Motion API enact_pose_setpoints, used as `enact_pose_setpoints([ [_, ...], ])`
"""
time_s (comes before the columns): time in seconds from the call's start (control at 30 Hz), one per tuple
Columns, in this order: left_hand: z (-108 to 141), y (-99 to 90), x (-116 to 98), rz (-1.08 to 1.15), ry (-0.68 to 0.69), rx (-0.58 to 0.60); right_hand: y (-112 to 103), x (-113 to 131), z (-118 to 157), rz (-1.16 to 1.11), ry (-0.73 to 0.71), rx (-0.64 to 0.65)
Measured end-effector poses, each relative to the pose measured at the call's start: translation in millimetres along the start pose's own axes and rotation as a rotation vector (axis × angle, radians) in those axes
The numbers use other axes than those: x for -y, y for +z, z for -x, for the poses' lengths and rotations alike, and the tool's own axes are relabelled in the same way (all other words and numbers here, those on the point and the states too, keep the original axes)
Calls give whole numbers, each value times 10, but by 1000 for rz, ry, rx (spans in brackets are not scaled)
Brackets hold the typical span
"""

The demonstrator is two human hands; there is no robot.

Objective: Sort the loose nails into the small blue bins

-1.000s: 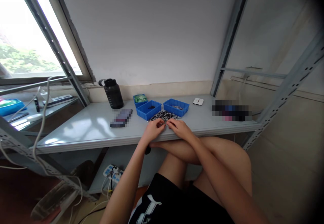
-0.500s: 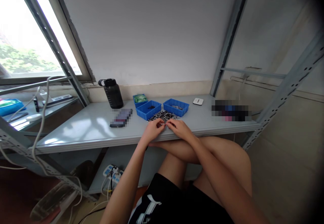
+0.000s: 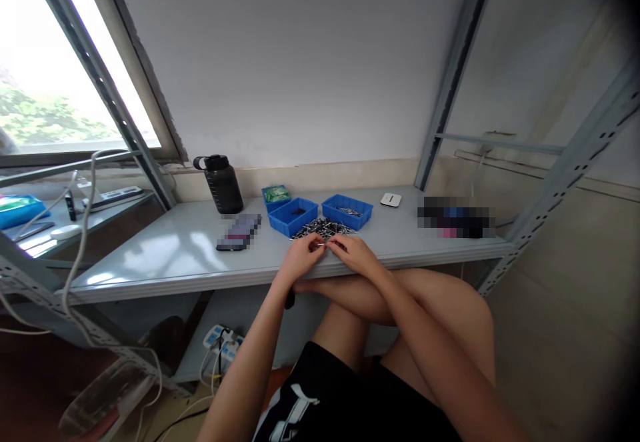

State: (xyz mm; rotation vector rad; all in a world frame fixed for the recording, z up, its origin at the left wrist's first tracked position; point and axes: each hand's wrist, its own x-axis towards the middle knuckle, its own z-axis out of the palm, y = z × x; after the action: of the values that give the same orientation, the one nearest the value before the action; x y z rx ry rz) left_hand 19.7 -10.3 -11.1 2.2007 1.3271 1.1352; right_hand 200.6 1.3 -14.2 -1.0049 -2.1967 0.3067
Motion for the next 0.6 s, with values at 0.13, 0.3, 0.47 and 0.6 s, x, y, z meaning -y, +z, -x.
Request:
enact_pose_setpoints([
  [0.13, -5, -8, -3, -6, 3, 3, 1, 5, -7, -7, 6, -2],
  [0.3, -3, -6, -4, -8, 5, 3, -2, 7, -5, -11, 5, -3],
  [0.47, -3, 0, 9, -17, -3, 6, 19, -23, -12, -3, 33, -8],
  [0.6, -4, -3, 14, -12, 3, 6, 19, -33, -12, -9, 41, -12],
])
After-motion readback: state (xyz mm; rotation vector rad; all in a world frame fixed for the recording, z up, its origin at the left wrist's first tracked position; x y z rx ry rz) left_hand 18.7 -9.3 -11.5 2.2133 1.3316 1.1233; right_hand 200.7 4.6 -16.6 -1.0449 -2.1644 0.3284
